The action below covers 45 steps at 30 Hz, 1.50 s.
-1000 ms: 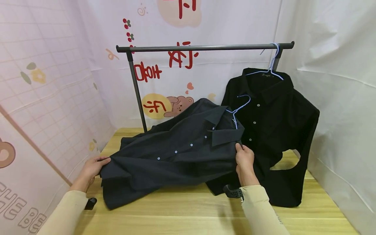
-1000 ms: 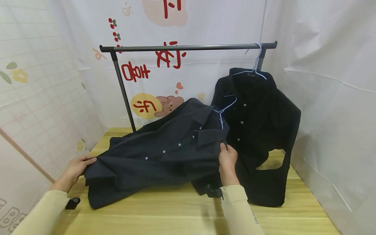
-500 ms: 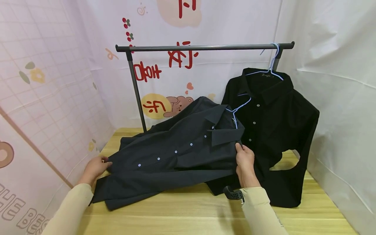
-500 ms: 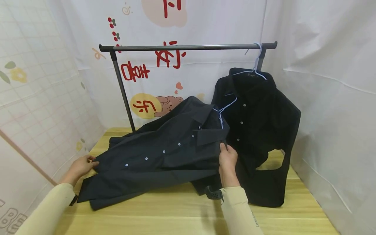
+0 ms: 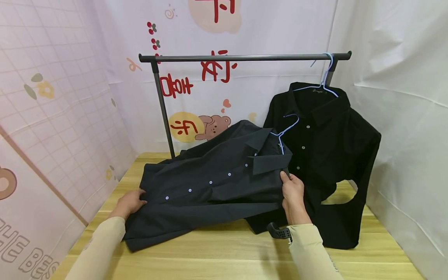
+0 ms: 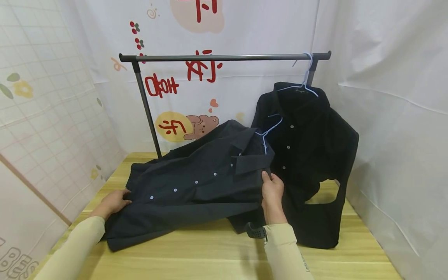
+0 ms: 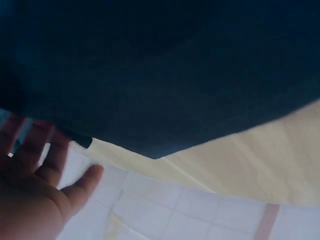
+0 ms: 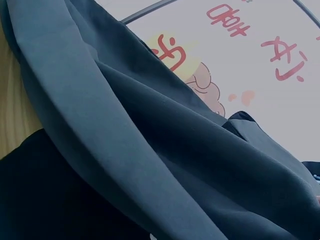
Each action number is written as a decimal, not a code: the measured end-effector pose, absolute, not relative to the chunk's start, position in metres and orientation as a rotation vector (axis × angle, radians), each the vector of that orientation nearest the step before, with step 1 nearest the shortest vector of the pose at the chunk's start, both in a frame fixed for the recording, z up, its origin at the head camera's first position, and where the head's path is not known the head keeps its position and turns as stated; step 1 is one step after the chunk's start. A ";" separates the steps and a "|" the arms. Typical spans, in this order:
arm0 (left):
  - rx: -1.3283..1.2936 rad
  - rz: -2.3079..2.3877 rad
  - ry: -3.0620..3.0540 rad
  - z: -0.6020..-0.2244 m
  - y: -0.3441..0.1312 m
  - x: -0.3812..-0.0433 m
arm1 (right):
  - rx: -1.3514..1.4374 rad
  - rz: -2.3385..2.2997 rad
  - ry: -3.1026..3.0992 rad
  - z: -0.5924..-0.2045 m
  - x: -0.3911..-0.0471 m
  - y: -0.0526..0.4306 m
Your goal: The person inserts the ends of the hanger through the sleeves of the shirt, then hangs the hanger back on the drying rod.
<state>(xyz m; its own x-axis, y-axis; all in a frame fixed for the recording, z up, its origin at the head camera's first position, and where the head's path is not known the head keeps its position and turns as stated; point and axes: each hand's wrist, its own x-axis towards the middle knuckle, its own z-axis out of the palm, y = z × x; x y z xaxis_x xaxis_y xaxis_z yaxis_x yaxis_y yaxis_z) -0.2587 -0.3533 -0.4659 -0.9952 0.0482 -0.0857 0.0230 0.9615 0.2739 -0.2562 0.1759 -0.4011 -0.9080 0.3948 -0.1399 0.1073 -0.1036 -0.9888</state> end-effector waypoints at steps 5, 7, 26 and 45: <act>0.291 0.420 3.056 -0.472 -0.346 -0.263 | -0.565 2.066 -1.959 -0.399 -0.256 0.177; 0.339 0.476 3.029 -0.471 -0.343 -0.263 | -0.562 2.048 -1.956 -0.398 -0.256 0.177; 0.110 0.628 3.028 -0.431 -0.327 -0.287 | -0.528 1.960 -2.021 -0.398 -0.253 0.180; -0.181 1.125 3.156 -0.341 -0.266 -0.360 | -0.474 1.950 -2.027 -0.398 -0.256 0.177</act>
<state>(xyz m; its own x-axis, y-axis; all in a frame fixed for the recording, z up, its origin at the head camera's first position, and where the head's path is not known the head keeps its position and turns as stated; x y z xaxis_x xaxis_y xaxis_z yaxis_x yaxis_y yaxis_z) -0.3603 -0.2661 -0.3410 -0.9715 -0.1713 0.1638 -0.0290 0.7718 0.6352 -0.2557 0.1774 -0.3981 -0.9044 0.4262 -0.0200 0.0366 0.0307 -0.9989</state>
